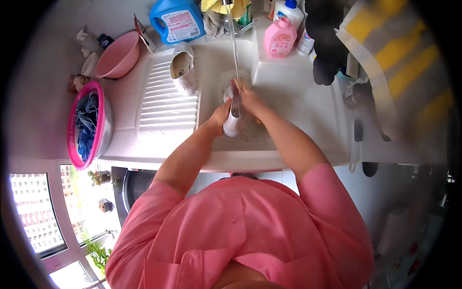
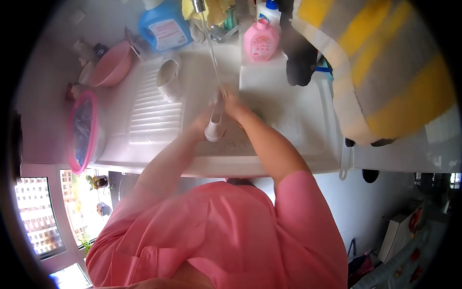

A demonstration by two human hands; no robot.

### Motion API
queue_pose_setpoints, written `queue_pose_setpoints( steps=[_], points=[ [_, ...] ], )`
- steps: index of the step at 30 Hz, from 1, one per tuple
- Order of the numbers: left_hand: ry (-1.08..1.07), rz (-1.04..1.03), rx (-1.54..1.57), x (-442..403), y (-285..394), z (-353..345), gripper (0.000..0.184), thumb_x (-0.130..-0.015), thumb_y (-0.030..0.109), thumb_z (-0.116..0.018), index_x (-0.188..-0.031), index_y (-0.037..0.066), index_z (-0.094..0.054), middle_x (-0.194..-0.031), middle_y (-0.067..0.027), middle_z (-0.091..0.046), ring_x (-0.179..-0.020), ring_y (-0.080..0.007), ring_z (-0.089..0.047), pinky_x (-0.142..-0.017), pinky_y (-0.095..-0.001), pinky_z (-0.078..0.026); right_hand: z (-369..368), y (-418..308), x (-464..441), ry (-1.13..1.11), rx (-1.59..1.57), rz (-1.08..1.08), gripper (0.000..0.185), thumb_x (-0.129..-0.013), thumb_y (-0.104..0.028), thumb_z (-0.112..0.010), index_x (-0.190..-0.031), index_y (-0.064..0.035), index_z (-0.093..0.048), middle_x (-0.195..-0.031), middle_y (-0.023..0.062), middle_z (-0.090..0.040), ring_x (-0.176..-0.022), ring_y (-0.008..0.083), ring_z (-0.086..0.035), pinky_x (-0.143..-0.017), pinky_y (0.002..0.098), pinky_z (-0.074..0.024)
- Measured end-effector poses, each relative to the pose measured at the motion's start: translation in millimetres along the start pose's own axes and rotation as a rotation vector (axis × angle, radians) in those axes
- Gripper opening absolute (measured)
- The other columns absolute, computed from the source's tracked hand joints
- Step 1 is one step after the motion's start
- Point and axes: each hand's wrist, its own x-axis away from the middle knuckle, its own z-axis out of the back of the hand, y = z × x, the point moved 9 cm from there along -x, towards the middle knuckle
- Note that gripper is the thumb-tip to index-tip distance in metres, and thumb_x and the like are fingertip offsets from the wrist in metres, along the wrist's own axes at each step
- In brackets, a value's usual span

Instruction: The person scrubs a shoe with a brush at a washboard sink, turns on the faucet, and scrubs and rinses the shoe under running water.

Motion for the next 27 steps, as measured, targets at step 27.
queue_pose_setpoints(
  steps=[27],
  points=[
    [0.201,-0.270,-0.314,-39.8,-0.4,35.9,0.080,-0.092,0.059,-0.025,-0.128,-0.010,-0.041,-0.120,-0.0228,-0.053,-0.110,-0.0270,-0.052,-0.094,-0.0343,-0.038,-28.6,39.0,-4.9,0.004,-0.169,-0.059,0.038,-0.094,-0.028,-0.034,-0.110,-0.0003,-0.054,-0.102,0.0255,-0.060,-0.094,0.0363,-0.058,-0.075,0.0428,-0.0454]
  ],
)
